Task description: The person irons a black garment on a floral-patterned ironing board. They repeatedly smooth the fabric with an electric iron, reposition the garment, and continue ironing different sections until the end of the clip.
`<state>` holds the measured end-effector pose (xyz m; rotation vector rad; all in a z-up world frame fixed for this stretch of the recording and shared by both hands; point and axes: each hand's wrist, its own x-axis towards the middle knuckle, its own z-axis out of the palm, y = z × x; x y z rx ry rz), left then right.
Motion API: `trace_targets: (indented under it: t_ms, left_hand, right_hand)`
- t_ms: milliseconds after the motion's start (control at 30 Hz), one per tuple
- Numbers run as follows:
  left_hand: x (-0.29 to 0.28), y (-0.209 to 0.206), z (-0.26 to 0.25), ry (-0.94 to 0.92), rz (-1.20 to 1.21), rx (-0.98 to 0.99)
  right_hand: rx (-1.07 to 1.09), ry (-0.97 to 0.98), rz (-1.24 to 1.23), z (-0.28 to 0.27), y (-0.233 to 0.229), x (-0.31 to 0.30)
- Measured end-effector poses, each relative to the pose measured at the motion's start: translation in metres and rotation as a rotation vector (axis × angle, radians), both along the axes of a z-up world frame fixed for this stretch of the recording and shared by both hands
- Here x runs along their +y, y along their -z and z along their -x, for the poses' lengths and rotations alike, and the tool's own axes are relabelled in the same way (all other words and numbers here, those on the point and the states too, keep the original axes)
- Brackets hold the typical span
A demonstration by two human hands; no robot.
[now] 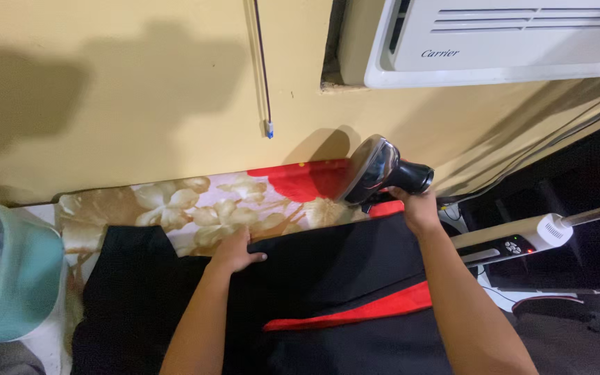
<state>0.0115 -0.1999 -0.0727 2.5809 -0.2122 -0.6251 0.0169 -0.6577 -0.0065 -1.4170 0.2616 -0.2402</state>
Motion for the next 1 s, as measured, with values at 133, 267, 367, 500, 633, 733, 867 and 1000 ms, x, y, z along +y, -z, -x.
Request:
trace_targets:
  t_ms: [133, 267, 367, 500, 633, 733, 867, 1000]
  left_hand:
    - [0.005, 0.007, 0.003, 0.021, 0.117, -0.048]
    - [0.014, 0.004, 0.005, 0.060, 0.096, -0.047]
    - [0.032, -0.015, 0.001, 0.204, -0.001, 0.031]
    - [0.087, -0.069, -0.008, 0.290, -0.263, 0.192]
    - [0.137, -0.115, -0.011, 0.291, -0.524, 0.319]
    - [0.144, -0.113, -0.015, 0.296, -0.758, 0.137]
    - [0.151, -0.122, -0.048, 0.108, -0.797, -0.057]
    - [0.180, -0.150, -0.071, -0.137, -0.652, -0.191]
  right_hand:
    - [0.214, -0.007, 0.412, 0.023, 0.002, 0.004]
    - [0.408, -0.068, 1.224, 0.058, 0.029, -0.002]
    - [0.435, -0.245, 1.322, 0.078, 0.057, -0.027]
    - [0.679, -0.227, 1.061, 0.078, 0.064, -0.089]
    - [0.877, 0.422, 0.103, 0.066, 0.039, -0.154]
    - [0.699, 0.458, -0.593, 0.069, 0.016, -0.180]
    - [0.431, 0.383, -0.699, 0.062, -0.006, -0.171]
    - [0.263, 0.149, -0.591, 0.059, -0.015, -0.141]
